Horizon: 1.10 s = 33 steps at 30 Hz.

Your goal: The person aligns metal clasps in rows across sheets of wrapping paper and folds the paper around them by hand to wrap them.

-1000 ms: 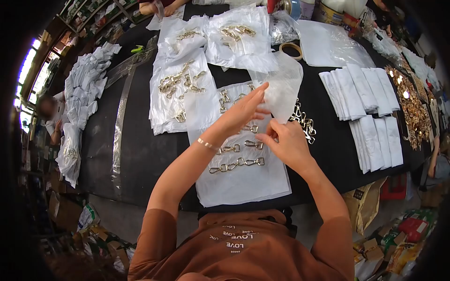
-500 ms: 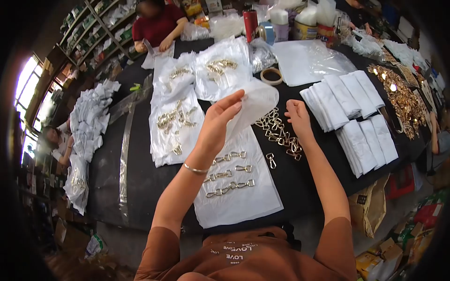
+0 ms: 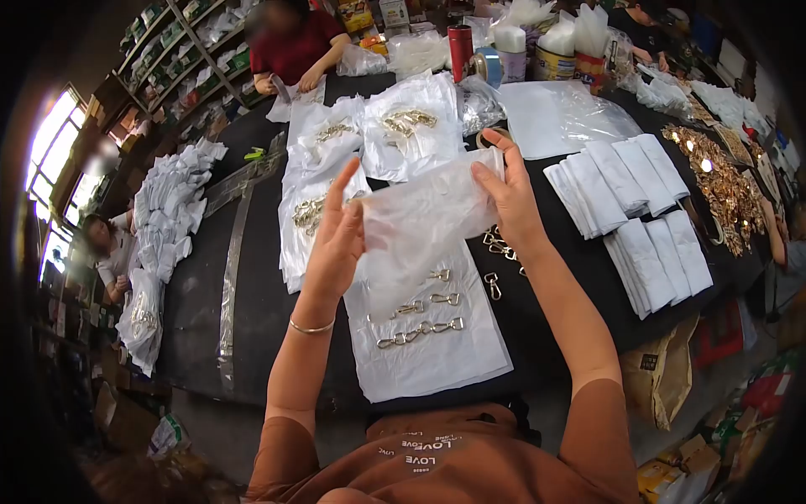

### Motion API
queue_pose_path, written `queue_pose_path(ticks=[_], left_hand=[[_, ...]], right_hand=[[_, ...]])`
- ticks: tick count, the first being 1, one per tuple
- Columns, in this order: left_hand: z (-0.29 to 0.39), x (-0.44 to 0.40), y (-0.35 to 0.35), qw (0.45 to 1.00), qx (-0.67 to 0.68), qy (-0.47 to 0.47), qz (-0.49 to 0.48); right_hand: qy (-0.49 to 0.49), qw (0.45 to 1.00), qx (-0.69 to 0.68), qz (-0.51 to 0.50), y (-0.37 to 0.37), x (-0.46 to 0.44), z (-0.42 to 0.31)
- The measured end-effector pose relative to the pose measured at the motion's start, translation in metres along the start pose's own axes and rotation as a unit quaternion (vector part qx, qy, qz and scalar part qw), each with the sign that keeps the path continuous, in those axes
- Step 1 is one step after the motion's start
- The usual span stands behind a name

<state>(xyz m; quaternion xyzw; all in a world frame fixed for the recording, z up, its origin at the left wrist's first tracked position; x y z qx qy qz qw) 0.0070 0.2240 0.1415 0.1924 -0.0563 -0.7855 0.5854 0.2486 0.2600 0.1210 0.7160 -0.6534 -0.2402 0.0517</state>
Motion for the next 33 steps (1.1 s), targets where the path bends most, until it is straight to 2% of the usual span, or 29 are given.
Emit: queue_pose_path(ticks=[3,4,8,9,13,15,19,23,28,30,33], left_hand=[[-0.047,0.015,-0.015,0.989,0.017,-0.143,-0.044],[-0.045,0.023,-0.016,0.988,0.022,-0.147,-0.035],[0.0,0.048,-0.009,0.984,-0.158,-0.075,-0.025],[0.005,0.056,-0.012,0.985,-0.156,-0.078,-0.018],[0.029,0.103,-0.015,0.978,-0.2,-0.055,-0.021],[-0.005,0.124,-0.028,0.98,-0.14,-0.141,0.007],[-0.065,0.165,-0.046,0.969,-0.173,-0.177,0.006],[-0.079,0.175,-0.052,0.949,-0.27,-0.164,-0.015],[-0.084,0.177,-0.055,0.942,-0.302,-0.148,-0.021],[-0.085,0.18,-0.056,0.942,-0.295,-0.16,-0.012],[-0.081,0.183,-0.056,0.941,-0.281,-0.186,0.012]], right_hand=[[0.004,0.998,0.066,-0.002,0.008,0.008,-0.003],[0.014,0.998,0.067,-0.006,0.014,0.015,-0.008],[0.01,0.995,0.098,-0.011,0.039,0.045,-0.047],[0.015,0.995,0.099,-0.015,0.042,0.052,-0.044],[-0.06,0.954,0.291,-0.03,0.049,0.078,-0.06],[0.057,0.895,0.438,-0.065,0.033,0.087,-0.017],[0.075,0.861,0.491,-0.11,0.014,0.126,0.048],[0.035,0.827,0.548,-0.117,0.01,0.146,0.061],[-0.004,0.785,0.609,-0.114,0.018,0.144,0.049],[-0.121,0.761,0.628,-0.106,0.023,0.13,0.036],[-0.151,0.77,0.609,-0.117,0.035,0.094,0.024]])
Point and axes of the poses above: each hand's wrist, its own x-axis away from the middle knuckle, its own y-axis out of the palm, z = x × y, the point moved 10 cm from there along -x, towards the middle knuckle, and after that the axes turned 3 degrees about -z, right-handed, at the moved point
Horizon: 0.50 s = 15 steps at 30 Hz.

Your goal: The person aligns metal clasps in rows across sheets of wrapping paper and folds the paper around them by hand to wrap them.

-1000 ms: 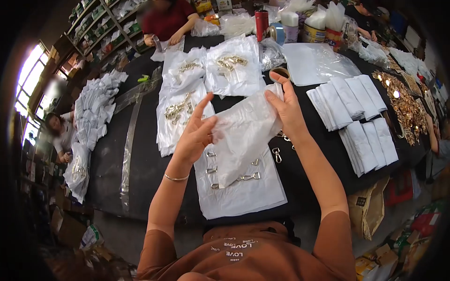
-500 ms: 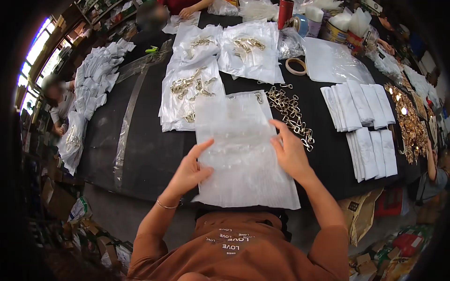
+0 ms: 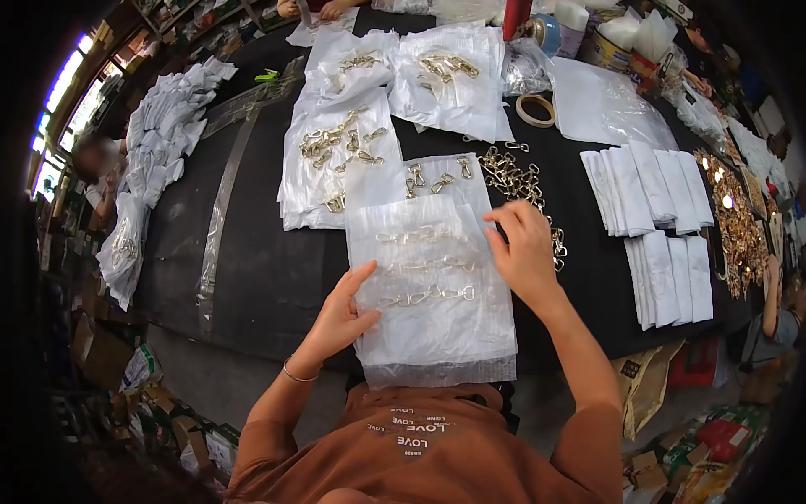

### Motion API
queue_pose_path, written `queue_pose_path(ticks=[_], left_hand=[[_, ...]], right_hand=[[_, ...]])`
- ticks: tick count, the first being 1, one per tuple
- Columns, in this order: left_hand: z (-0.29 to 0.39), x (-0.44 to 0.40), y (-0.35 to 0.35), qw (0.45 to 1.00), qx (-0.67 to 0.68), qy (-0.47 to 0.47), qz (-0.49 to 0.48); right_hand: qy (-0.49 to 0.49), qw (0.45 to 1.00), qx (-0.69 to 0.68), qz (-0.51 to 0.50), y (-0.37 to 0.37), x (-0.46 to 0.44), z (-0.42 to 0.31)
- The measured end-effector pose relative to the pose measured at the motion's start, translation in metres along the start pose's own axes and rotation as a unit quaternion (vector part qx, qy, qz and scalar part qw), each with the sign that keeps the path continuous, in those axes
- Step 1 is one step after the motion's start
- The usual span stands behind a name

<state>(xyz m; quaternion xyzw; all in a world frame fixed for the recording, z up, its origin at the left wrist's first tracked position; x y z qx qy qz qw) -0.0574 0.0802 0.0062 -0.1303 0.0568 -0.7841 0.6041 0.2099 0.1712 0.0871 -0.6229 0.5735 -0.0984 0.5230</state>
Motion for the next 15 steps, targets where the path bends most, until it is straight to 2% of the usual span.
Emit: queue_pose_path(ticks=[1,3,5,7,8,10,15], left_hand=[[0.005,0.0,0.001,1.0,-0.001,0.0,-0.004],[0.028,0.003,-0.01,0.987,-0.144,0.033,0.063],[0.05,0.007,-0.018,0.948,-0.283,0.065,0.129],[0.072,0.003,0.006,0.92,-0.351,0.152,0.09],[0.073,-0.005,0.015,0.92,-0.351,0.152,0.09],[0.081,-0.015,0.057,0.879,-0.41,0.244,-0.008],[0.054,-0.035,0.074,0.835,-0.493,0.243,-0.022]], right_hand=[[-0.011,1.0,-0.006,0.005,0.003,-0.015,-0.003],[-0.02,1.0,-0.012,0.014,0.015,-0.043,-0.003],[0.037,0.994,0.005,-0.102,0.062,-0.064,0.019],[0.086,0.979,0.069,-0.172,0.099,-0.082,0.035],[0.086,0.979,0.069,-0.172,0.106,-0.091,0.036],[0.1,0.965,0.123,-0.211,0.123,-0.1,0.044],[0.093,0.98,0.059,-0.166,0.123,-0.101,0.071]])
Point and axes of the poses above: each hand's wrist, its own x-axis away from the middle knuckle, its own y-axis out of the palm, z = x × y, the point moved 10 cm from there along -x, towards the middle knuckle, and after that the axes turned 3 degrees about -z, right-handed, at the moved point
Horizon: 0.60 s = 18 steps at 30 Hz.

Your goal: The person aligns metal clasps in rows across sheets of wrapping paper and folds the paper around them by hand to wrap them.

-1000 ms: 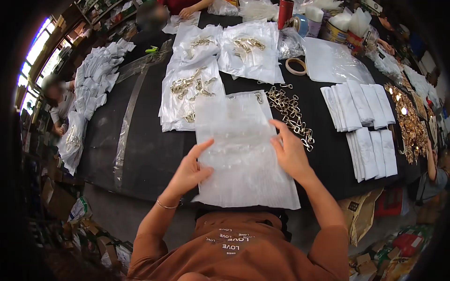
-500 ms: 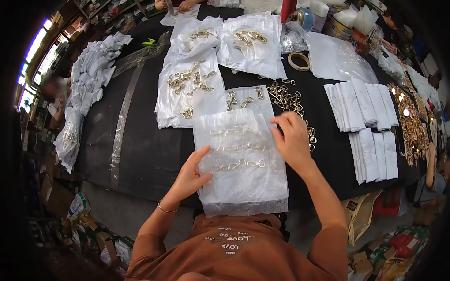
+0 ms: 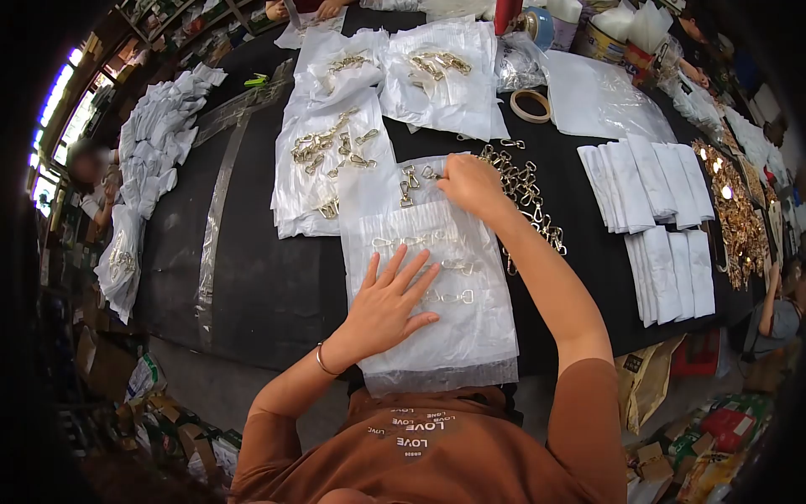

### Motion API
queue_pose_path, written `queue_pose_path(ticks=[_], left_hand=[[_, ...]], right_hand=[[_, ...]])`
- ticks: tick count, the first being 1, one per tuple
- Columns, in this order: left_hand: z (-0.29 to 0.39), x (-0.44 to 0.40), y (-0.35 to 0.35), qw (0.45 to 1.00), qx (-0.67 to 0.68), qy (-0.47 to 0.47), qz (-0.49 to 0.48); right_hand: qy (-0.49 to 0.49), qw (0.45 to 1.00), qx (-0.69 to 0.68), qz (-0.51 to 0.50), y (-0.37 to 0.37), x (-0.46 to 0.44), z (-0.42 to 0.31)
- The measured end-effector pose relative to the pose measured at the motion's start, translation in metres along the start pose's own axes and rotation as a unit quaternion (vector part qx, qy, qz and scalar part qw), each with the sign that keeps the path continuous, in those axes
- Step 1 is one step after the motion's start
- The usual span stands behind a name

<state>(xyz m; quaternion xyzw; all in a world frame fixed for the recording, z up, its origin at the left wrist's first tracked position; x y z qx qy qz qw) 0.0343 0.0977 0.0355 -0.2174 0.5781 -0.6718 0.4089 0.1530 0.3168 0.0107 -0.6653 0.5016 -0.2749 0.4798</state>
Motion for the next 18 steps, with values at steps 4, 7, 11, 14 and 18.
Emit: queue_pose_path(ticks=[4,7,11,14,18], left_hand=[[-0.005,0.002,0.011,1.0,0.012,-0.006,-0.008],[-0.005,0.003,0.013,1.0,0.019,-0.009,-0.01],[-0.005,0.004,0.012,1.0,0.022,-0.016,-0.012],[-0.005,0.002,0.009,1.0,0.014,-0.014,0.001],[-0.005,0.001,0.011,1.0,0.016,-0.014,-0.007]], right_hand=[[0.018,0.996,-0.083,-0.021,-0.009,0.004,0.016],[0.022,0.989,-0.147,-0.02,-0.027,0.017,0.009],[0.03,0.947,-0.316,-0.041,-0.048,0.062,-0.013],[0.068,0.909,-0.395,-0.118,-0.027,0.1,-0.016],[0.095,0.915,-0.364,-0.146,-0.01,0.116,-0.007]])
Point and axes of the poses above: each hand's wrist, its own x-axis away from the middle knuckle, its own y-axis out of the palm, z = x × y, the point moved 10 cm from there along -x, towards the middle knuckle, and after that the axes turned 3 degrees about -z, right-handed, at the moved point
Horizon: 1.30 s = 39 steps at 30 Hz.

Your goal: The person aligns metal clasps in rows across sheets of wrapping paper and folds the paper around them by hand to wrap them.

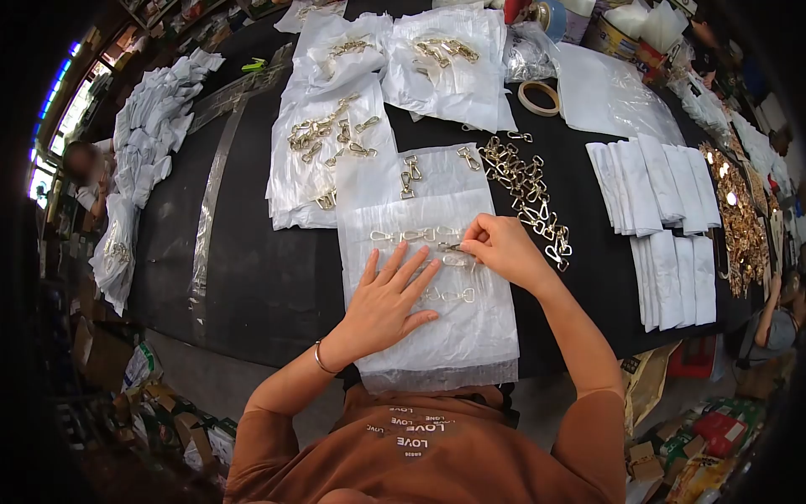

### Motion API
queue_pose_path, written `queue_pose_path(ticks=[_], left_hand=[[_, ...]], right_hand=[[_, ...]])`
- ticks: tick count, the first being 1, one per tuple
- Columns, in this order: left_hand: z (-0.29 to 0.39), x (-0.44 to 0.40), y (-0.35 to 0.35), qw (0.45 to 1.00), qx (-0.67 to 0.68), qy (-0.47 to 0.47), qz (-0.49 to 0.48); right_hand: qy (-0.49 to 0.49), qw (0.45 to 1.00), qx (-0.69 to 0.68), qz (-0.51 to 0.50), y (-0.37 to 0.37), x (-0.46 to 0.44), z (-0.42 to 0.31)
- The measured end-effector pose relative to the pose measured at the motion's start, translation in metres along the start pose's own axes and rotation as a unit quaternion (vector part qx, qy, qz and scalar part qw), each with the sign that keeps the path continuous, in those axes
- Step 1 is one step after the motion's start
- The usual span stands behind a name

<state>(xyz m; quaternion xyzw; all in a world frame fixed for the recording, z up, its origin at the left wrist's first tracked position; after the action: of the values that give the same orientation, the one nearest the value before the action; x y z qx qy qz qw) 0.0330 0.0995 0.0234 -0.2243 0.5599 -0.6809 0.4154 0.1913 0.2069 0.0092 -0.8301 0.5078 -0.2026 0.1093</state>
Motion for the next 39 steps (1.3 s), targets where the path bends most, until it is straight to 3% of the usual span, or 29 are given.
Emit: queue_pose_path(ticks=[7,10,12,15,17,22,27,29,30,32,37,39], left_hand=[[-0.006,-0.001,0.0,0.998,0.037,-0.007,-0.04],[-0.031,-0.024,-0.028,1.0,0.006,0.005,0.014],[-0.074,-0.047,-0.045,0.985,0.132,-0.044,0.099],[-0.104,-0.088,-0.052,0.978,0.136,-0.086,0.135],[-0.127,-0.106,-0.035,0.973,0.07,-0.216,0.05],[-0.143,-0.12,-0.013,0.968,0.115,-0.223,-0.005],[-0.153,-0.104,-0.037,0.95,0.215,-0.194,0.116],[-0.144,-0.079,-0.06,0.925,0.296,-0.17,0.169],[-0.137,-0.064,-0.069,0.925,0.296,-0.171,0.165],[-0.12,-0.043,-0.068,0.941,0.283,-0.175,0.067],[-0.104,-0.016,-0.051,0.941,0.292,-0.173,0.001],[-0.092,-0.014,-0.065,0.928,0.333,-0.159,0.041]], right_hand=[[-0.02,0.996,0.085,0.017,-0.002,-0.004,0.004],[-0.008,0.996,0.089,0.018,-0.011,-0.01,-0.005],[-0.085,0.987,0.097,0.099,-0.032,-0.021,-0.025],[-0.093,0.973,0.169,0.129,-0.046,-0.062,-0.027],[-0.116,0.918,0.305,0.225,-0.058,-0.084,-0.025],[-0.07,0.901,0.376,0.203,-0.058,-0.108,-0.007],[-0.11,0.938,0.259,0.201,-0.053,-0.08,-0.037],[-0.205,0.947,0.207,0.134,-0.025,-0.049,-0.067],[-0.216,0.953,0.198,0.075,-0.005,-0.036,-0.074],[-0.266,0.928,0.26,0.009,0.029,-0.012,-0.085],[-0.278,0.927,0.252,-0.008,0.052,-0.01,-0.075],[-0.236,0.967,0.091,-0.025,0.04,0.004,-0.106]])
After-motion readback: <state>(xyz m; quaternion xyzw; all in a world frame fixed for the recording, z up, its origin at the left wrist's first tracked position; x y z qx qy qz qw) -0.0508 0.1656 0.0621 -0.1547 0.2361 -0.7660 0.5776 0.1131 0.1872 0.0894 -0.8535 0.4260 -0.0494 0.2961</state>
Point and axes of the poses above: each hand's wrist, its own x-axis away from the middle knuckle, its own y-axis out of the palm, z = x × y, the point moved 10 cm from there along -x, towards the middle knuckle, and after that the axes turned 3 degrees about -z, right-handed, at the moved point
